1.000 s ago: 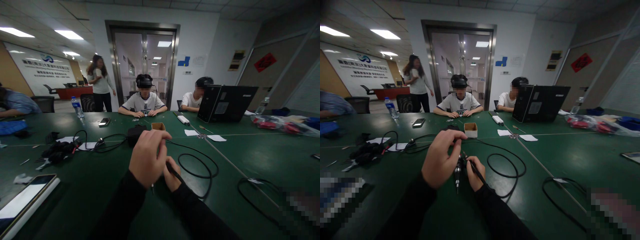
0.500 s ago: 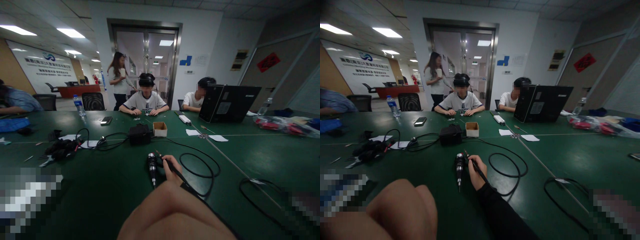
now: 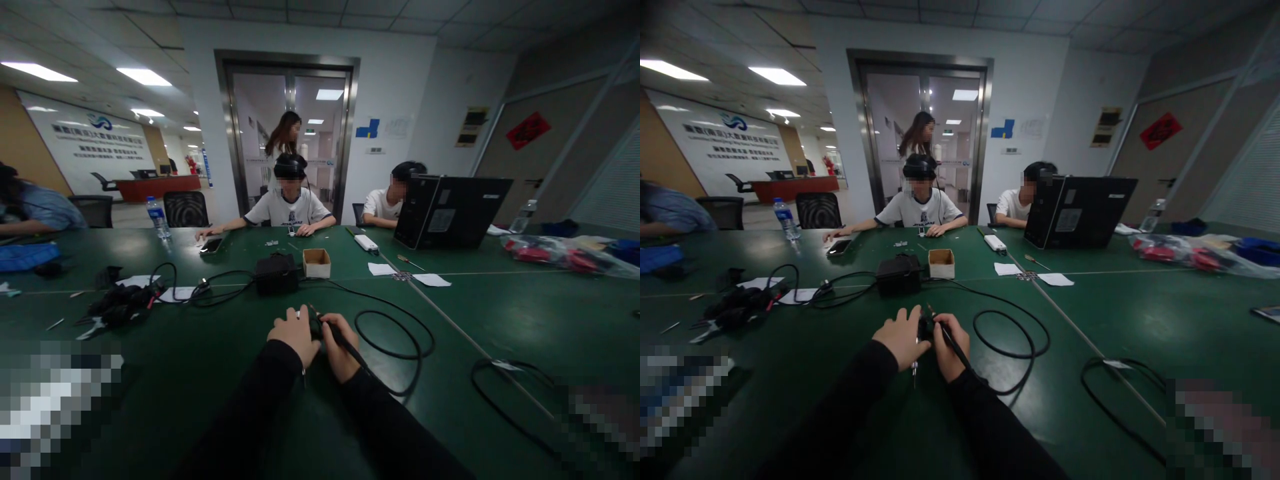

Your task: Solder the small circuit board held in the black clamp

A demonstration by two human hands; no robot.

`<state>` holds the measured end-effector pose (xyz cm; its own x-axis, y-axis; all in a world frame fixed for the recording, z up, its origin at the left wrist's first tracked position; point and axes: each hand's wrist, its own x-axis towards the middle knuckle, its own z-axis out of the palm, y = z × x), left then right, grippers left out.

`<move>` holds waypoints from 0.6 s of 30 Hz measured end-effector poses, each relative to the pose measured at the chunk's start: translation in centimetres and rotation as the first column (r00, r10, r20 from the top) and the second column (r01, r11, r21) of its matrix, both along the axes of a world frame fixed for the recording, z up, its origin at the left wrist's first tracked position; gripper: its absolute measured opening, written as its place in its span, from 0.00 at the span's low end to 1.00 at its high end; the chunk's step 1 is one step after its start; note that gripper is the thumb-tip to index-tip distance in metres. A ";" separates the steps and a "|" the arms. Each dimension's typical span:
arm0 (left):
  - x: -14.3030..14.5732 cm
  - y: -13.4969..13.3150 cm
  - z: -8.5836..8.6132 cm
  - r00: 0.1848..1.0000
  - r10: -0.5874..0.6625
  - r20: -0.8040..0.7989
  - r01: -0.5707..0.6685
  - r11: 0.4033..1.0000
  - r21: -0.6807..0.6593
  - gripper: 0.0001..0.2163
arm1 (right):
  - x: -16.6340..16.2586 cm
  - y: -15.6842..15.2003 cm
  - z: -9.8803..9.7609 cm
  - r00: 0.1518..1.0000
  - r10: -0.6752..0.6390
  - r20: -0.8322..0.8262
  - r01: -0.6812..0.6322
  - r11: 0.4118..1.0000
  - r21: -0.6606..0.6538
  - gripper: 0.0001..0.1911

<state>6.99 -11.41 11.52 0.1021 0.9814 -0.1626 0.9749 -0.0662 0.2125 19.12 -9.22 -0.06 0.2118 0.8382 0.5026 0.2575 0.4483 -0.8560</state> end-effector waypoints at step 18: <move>-7.8 2.2 -7.1 0.954 0.021 0.298 -0.004 0.998 -0.060 0.29 | -0.1 0.3 -0.6 1.000 0.008 -0.026 -0.009 0.998 -0.057 0.08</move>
